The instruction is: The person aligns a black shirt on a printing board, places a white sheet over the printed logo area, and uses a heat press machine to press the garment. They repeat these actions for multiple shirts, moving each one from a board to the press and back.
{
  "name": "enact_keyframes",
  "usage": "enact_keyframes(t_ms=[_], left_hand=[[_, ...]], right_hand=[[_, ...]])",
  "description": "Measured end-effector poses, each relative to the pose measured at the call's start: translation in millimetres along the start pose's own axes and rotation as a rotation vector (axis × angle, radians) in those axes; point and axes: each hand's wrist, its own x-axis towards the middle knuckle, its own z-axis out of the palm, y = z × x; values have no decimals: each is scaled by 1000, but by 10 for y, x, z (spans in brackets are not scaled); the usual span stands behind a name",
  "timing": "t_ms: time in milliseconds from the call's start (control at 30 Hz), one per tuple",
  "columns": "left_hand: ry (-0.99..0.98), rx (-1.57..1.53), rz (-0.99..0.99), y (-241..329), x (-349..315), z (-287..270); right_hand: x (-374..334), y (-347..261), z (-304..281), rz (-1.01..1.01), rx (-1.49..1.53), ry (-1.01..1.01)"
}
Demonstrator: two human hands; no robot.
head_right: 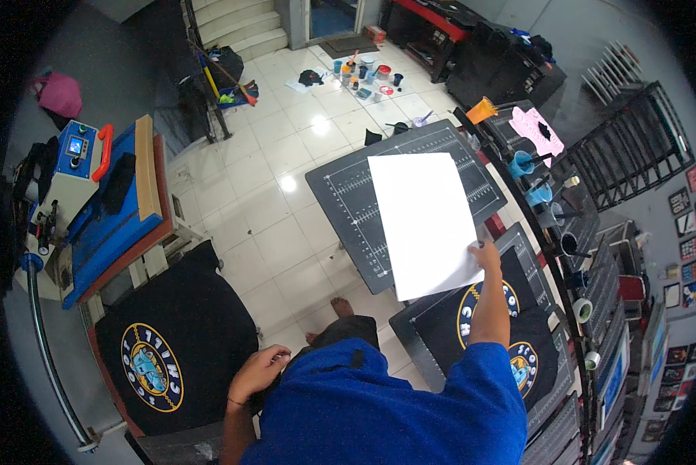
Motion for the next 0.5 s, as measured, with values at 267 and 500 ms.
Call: enact_keyframes(t_ms=[267,500], left_hand=[[-27,-160,23,-95,153,194],[-80,-183,36,71,403,376]], right_hand=[[-280,-254,39,79,-146,221],[-2128,-1631,464,-570,-58,22]])
